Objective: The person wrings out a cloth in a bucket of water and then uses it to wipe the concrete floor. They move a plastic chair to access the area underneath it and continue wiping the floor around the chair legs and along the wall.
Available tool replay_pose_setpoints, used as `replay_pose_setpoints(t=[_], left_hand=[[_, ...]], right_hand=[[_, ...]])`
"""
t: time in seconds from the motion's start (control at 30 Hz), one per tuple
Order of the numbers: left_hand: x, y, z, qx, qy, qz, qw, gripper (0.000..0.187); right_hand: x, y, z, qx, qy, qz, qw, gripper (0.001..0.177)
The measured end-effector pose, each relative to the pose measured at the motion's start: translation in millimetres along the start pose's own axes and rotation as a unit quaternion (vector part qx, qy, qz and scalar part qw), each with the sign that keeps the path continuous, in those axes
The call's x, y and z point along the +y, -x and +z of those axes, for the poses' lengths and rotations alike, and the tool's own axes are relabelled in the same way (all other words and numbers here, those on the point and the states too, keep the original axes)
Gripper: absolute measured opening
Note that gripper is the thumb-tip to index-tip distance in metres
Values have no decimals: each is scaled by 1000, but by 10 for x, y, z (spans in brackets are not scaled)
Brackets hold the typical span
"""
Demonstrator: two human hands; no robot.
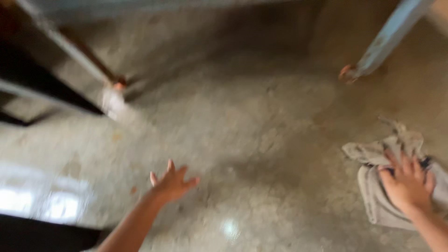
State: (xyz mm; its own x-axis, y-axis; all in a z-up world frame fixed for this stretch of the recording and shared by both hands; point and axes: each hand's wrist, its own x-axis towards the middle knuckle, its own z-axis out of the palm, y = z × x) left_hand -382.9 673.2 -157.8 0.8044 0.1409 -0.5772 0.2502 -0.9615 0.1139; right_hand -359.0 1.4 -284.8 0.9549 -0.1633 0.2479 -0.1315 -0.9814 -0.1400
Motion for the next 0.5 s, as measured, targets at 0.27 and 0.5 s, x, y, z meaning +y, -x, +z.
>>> replay_pose_setpoints(t=[0.27, 0.5], left_hand=[[723, 79, -414, 70, 16, 150, 986, 82], [934, 665, -688, 84, 2, 219, 972, 76]], right_hand=[[-2303, 381, -484, -170, 87, -86, 978, 69], [-4467, 1393, -865, -273, -47, -344, 897, 65]])
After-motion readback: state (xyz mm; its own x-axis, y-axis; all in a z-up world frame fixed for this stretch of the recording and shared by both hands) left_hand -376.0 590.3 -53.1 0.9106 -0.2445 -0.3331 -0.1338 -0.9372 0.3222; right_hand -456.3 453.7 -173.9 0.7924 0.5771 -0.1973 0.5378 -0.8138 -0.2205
